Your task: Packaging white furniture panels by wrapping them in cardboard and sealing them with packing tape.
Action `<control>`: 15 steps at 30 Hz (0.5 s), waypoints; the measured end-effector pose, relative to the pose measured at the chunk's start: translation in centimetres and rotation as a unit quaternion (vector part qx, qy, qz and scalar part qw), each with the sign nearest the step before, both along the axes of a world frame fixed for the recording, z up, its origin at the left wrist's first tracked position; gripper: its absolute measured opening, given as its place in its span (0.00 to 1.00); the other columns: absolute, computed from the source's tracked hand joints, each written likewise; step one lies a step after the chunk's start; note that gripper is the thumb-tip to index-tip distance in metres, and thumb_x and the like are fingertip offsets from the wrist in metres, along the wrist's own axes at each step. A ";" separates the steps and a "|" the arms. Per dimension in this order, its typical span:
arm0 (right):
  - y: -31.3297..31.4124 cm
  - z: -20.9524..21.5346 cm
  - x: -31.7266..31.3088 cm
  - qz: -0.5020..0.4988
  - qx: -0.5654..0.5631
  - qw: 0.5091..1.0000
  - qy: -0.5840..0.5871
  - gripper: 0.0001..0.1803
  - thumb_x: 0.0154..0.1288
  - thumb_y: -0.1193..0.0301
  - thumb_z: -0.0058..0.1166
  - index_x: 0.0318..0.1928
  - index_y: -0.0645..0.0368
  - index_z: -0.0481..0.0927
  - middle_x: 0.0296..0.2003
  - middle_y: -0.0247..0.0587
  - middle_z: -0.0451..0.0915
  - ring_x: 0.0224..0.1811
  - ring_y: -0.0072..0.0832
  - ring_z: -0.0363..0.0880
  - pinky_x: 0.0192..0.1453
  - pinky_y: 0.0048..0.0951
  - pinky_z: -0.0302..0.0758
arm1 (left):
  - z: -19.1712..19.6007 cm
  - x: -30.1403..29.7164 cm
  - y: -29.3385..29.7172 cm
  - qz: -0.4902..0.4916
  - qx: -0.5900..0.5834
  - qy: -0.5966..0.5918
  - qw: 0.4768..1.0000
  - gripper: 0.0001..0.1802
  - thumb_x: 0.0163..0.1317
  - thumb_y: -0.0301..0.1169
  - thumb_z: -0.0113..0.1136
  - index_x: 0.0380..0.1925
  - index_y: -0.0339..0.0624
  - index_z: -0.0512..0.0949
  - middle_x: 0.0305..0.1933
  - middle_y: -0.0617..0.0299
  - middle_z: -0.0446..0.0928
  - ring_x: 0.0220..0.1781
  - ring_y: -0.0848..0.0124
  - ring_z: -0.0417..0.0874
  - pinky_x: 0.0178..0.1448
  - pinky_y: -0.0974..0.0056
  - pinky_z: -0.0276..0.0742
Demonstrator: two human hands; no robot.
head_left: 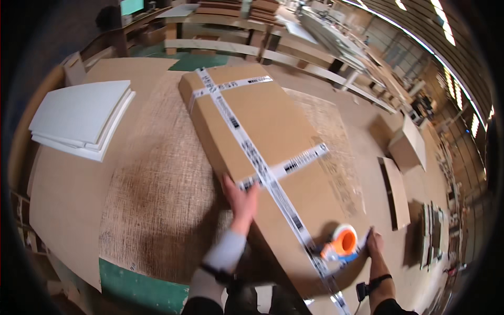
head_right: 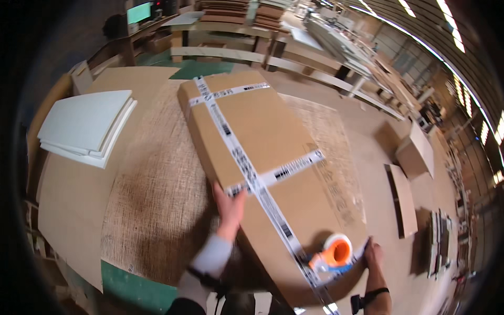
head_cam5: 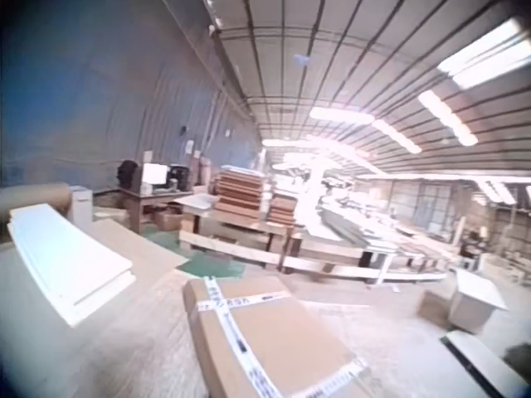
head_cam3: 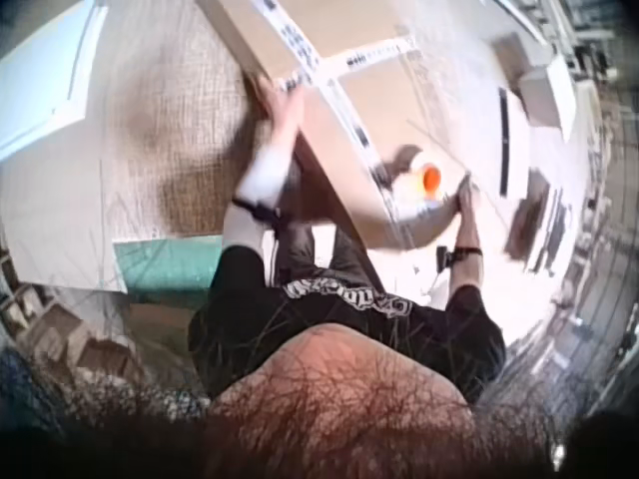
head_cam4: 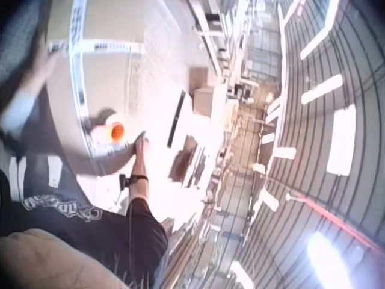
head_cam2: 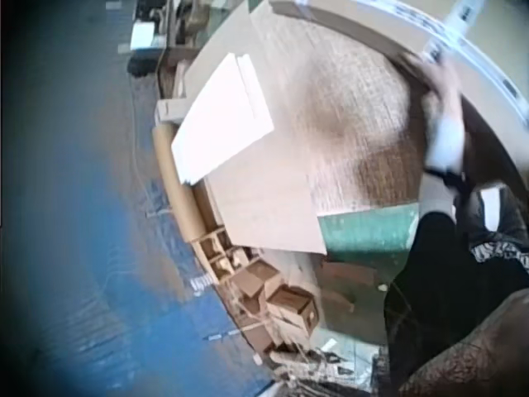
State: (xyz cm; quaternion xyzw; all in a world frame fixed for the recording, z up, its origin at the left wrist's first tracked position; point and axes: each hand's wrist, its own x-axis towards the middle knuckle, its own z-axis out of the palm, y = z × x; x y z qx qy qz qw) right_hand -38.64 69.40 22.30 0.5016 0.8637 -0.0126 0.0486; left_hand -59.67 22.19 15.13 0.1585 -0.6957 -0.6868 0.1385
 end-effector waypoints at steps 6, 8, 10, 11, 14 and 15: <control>-12.0 3.0 3.2 0.047 -0.117 0.991 0.055 0.37 0.65 0.39 0.46 0.48 0.65 0.81 0.45 0.61 0.82 0.53 0.52 0.80 0.59 0.46 0.73 | -1.6 -3.1 -3.3 -0.133 0.033 0.023 0.990 0.43 0.59 0.25 0.61 0.72 0.34 0.51 0.73 0.45 0.57 0.75 0.57 0.58 0.75 0.59 0.56; -14.5 2.7 6.6 0.053 -0.115 0.989 0.072 0.35 0.64 0.41 0.49 0.46 0.65 0.82 0.42 0.58 0.84 0.49 0.51 0.82 0.54 0.44 0.76 | -1.6 4.3 -2.9 -0.211 0.141 0.087 0.963 0.45 0.60 0.21 0.59 0.73 0.35 0.45 0.75 0.48 0.53 0.76 0.60 0.54 0.77 0.57 0.53; -18.6 3.4 9.3 0.061 -0.209 0.971 0.097 0.34 0.59 0.41 0.55 0.44 0.64 0.83 0.41 0.57 0.84 0.48 0.48 0.83 0.54 0.43 0.77 | -2.4 13.5 -6.6 -0.242 0.197 0.060 0.948 0.46 0.62 0.17 0.56 0.75 0.40 0.42 0.75 0.52 0.53 0.76 0.62 0.56 0.76 0.55 0.55; -19.1 1.3 11.8 0.077 -0.163 0.979 0.098 0.35 0.56 0.40 0.59 0.45 0.63 0.83 0.40 0.55 0.85 0.47 0.46 0.84 0.53 0.42 0.78 | -1.1 18.4 -8.7 -0.257 0.177 0.035 0.950 0.46 0.62 0.15 0.55 0.75 0.42 0.42 0.74 0.53 0.56 0.75 0.62 0.59 0.75 0.55 0.59; -23.7 3.3 15.9 0.121 -0.276 0.947 0.113 0.35 0.55 0.45 0.65 0.50 0.64 0.80 0.41 0.53 0.85 0.47 0.42 0.84 0.55 0.39 0.78 | 0.9 31.1 -15.7 -0.255 0.227 -0.096 0.935 0.38 0.66 0.21 0.50 0.73 0.41 0.47 0.69 0.52 0.64 0.68 0.61 0.69 0.71 0.55 0.65; -23.5 2.5 16.7 0.117 -0.287 0.943 0.121 0.35 0.55 0.45 0.65 0.50 0.64 0.80 0.41 0.53 0.85 0.47 0.42 0.84 0.55 0.39 0.78 | 1.2 33.7 -17.6 -0.241 0.223 -0.162 0.931 0.35 0.67 0.25 0.50 0.72 0.40 0.50 0.67 0.51 0.67 0.66 0.61 0.71 0.70 0.55 0.67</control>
